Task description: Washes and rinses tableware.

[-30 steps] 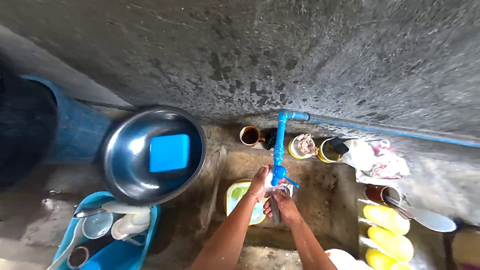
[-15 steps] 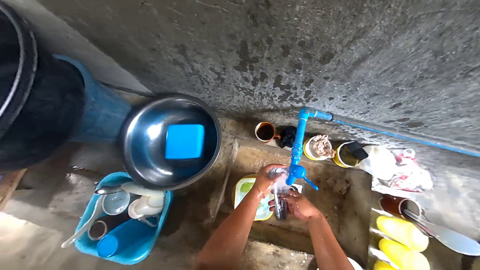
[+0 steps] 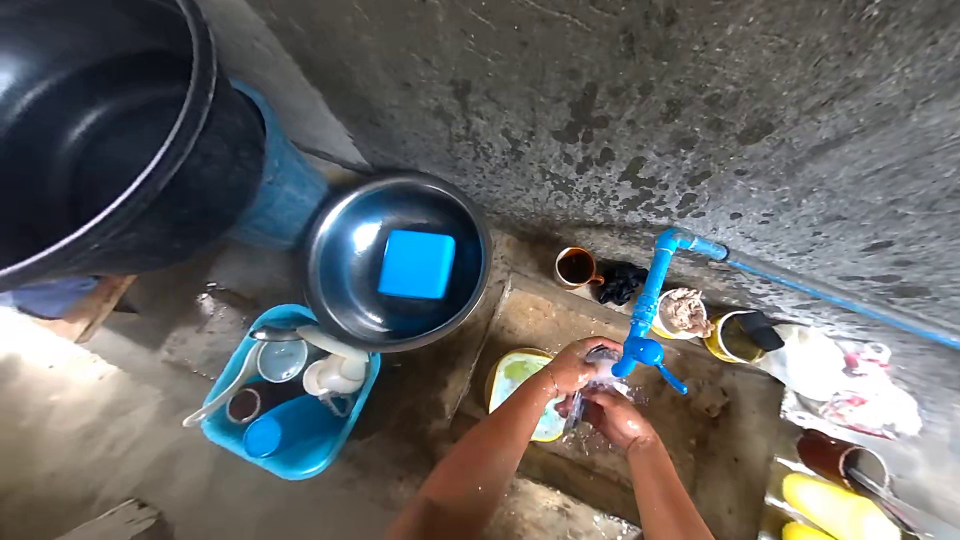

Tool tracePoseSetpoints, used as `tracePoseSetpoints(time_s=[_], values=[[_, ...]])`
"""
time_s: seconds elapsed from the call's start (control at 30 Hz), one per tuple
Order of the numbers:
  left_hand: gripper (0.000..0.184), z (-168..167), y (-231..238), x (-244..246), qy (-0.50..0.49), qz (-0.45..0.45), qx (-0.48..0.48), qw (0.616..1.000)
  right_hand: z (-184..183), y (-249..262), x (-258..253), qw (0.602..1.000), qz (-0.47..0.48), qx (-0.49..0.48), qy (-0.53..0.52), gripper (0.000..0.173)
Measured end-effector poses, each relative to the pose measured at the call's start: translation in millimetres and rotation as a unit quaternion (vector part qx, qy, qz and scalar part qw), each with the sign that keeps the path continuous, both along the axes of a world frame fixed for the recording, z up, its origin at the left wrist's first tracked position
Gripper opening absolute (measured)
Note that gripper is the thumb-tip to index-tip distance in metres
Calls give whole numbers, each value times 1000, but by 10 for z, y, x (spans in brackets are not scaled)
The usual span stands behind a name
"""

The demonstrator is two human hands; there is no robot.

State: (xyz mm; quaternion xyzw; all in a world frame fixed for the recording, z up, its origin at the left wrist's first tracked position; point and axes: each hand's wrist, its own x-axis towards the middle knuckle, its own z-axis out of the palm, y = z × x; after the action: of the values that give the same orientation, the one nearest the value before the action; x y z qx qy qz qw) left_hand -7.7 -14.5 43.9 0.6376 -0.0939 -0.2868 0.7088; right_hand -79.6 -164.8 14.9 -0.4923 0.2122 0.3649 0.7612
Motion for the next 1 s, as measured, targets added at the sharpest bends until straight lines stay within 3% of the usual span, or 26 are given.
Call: tracePoseSetpoints(time_s=[0.1,0.13,0.2,0.27,0.37,0.43,0.5,0.57,0.63,0.7,0.73,0.77,0.87,0.97,1.0], values=[[60,-15,2,-17,-1,34,83,996,111,188,73,989,-49,-129,-52,28],[58,-42,15,-91,30,46,113,992,157,237,86,982,-57,-168,-59,27],[36,-70,17,-276,109,52,135,984,196,297,76,975,-65,-198,-70,22],[29,-103,48,-409,147,63,114,981,153,319,0,982,-72,-160,-72,21],[34,-131,97,-514,113,94,140,979,-83,291,-109,990,-138,-33,-24,28],[38,-98,195,-547,112,156,139,971,-296,372,-140,983,-177,-48,-3,36],[34,-64,361,-591,95,259,120,954,-579,553,-167,961,-102,-244,-76,30],[34,90,680,-679,87,299,166,936,-814,752,-239,870,111,-437,-199,41],[38,208,1071,-840,61,338,222,912,-985,936,-310,754,353,-474,-287,49],[45,297,1484,-1055,80,387,208,895,-1130,1014,-295,646,527,-437,-339,48],[46,330,1701,-1167,85,405,205,887,-1158,1005,-239,627,556,-435,-330,48],[46,389,1926,-1282,78,410,225,880,-1144,998,-187,637,538,-464,-298,48],[38,596,2510,-1574,86,372,363,850,-1183,1125,-168,683,391,-573,-231,54],[32,796,2819,-1790,99,335,477,807,-1137,1157,-231,625,530,-480,-313,46],[32,858,2881,-1837,90,329,506,792,-1155,1107,-229,611,535,-478,-334,44]])
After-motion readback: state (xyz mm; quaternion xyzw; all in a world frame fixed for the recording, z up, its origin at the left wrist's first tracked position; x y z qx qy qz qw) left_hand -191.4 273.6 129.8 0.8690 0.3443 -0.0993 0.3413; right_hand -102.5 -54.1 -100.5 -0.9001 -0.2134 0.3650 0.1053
